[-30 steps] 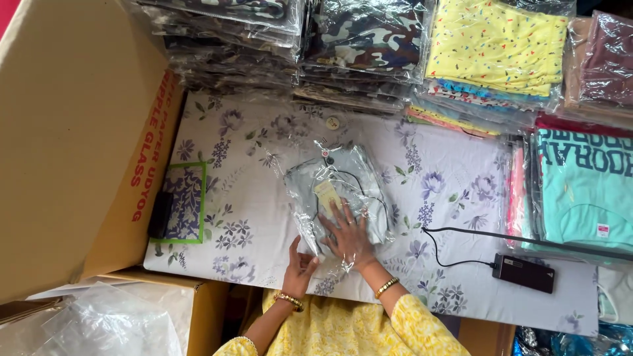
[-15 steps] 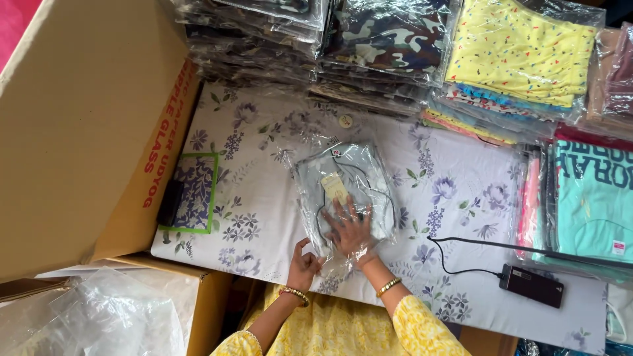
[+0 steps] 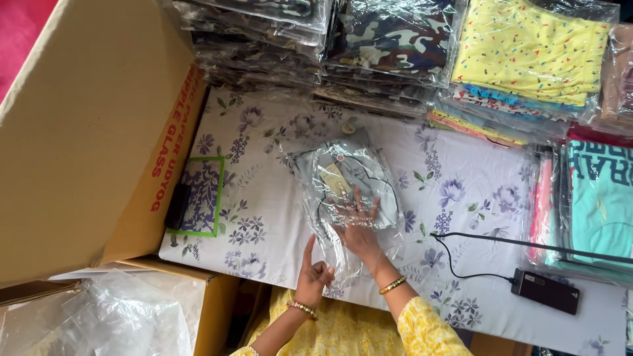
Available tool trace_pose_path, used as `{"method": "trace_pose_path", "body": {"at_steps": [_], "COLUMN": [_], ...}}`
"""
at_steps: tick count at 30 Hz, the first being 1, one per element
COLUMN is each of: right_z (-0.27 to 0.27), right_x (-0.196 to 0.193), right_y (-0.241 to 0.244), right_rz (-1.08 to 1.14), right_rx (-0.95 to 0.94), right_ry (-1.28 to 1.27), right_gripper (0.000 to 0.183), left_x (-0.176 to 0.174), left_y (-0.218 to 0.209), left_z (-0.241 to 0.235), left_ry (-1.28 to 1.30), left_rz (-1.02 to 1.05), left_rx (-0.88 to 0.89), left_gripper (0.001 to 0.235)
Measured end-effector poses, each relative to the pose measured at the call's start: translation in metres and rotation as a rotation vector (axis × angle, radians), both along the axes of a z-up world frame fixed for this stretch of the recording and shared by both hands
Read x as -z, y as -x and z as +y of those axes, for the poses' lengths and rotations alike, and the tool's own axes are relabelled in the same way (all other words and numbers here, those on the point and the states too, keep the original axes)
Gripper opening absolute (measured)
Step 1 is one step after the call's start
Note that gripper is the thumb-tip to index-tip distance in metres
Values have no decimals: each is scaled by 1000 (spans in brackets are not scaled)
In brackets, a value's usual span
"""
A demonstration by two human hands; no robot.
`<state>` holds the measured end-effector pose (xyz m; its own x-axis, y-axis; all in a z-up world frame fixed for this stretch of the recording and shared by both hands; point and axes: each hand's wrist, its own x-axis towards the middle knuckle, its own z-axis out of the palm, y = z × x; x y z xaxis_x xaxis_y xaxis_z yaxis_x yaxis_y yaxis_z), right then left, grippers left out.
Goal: The person folds shirts on a padded table, smoothing each garment flat and folding the sleeves and body into a compact square. Each folded shirt is wrapped in a clear plastic bag and placed on a stack of finished packages.
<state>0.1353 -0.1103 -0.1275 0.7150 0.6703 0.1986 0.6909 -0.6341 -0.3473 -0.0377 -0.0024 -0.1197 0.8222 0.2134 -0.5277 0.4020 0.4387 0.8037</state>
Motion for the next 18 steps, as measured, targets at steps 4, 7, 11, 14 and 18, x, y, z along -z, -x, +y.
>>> {"method": "trace_pose_path", "body": {"at_steps": [4,7,11,14,18], "right_z": [17,29,34,34,48], "right_x": [23,21,22,35,24], "right_y": [-5,-18,-26,-29,-28], "right_rz": [-51,-272,-212,-126,3], "right_rx": [-35,-67,-51,-38,-103], "right_ry": [93,23,155,40,-31], "right_gripper": [64,68,69,62,57], "left_x": [16,21,12,0,-16], "left_y": [15,18,19,14,14], "left_z": [1,2,1,2,-1], "left_ry": [30,28,6,-95,-291], "left_rz": [14,20,-21,-37,-23], "left_rx": [21,5,-1,7,11], "left_gripper": [90,88,88,85,77]}}
